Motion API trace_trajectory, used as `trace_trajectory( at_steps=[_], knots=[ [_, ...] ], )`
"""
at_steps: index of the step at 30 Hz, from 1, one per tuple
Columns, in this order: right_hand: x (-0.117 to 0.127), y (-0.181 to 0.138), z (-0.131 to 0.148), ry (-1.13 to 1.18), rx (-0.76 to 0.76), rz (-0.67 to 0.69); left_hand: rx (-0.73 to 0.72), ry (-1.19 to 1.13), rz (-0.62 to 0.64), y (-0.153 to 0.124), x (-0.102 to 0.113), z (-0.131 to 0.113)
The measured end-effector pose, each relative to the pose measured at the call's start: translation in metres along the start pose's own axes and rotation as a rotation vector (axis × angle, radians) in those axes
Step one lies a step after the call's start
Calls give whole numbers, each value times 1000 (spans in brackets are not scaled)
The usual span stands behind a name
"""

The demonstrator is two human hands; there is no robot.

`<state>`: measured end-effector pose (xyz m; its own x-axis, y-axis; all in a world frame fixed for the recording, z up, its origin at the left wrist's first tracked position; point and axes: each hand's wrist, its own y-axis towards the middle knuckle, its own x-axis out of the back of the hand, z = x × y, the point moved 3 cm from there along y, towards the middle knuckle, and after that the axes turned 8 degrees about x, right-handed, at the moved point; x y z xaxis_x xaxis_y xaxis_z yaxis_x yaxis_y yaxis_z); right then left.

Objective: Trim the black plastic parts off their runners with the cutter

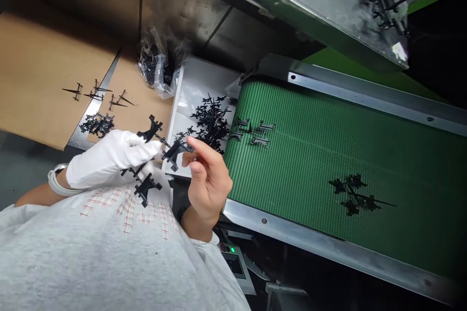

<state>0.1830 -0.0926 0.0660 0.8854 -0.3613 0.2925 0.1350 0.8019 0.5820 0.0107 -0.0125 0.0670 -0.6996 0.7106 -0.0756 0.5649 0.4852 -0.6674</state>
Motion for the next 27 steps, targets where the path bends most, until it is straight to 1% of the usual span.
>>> trace_trajectory(
  at_steps=[3, 8, 18, 23, 27],
  knots=[
    [0, 1, 2, -11, 9, 1, 3, -20, 17, 1, 0, 2],
    [-1, 4, 4, 36, 15, -13, -35, -58, 37, 2, -2, 4],
    [-3, 4, 2, 53, 38, -36, 2, -12, 37, 0, -3, 2],
    [0, 9, 4, 85, 11, -16, 45, 39, 61, -2, -2, 7],
    [2, 8, 4, 127, -43, -1, 62, 89, 30, -4, 0, 5]
  ],
)
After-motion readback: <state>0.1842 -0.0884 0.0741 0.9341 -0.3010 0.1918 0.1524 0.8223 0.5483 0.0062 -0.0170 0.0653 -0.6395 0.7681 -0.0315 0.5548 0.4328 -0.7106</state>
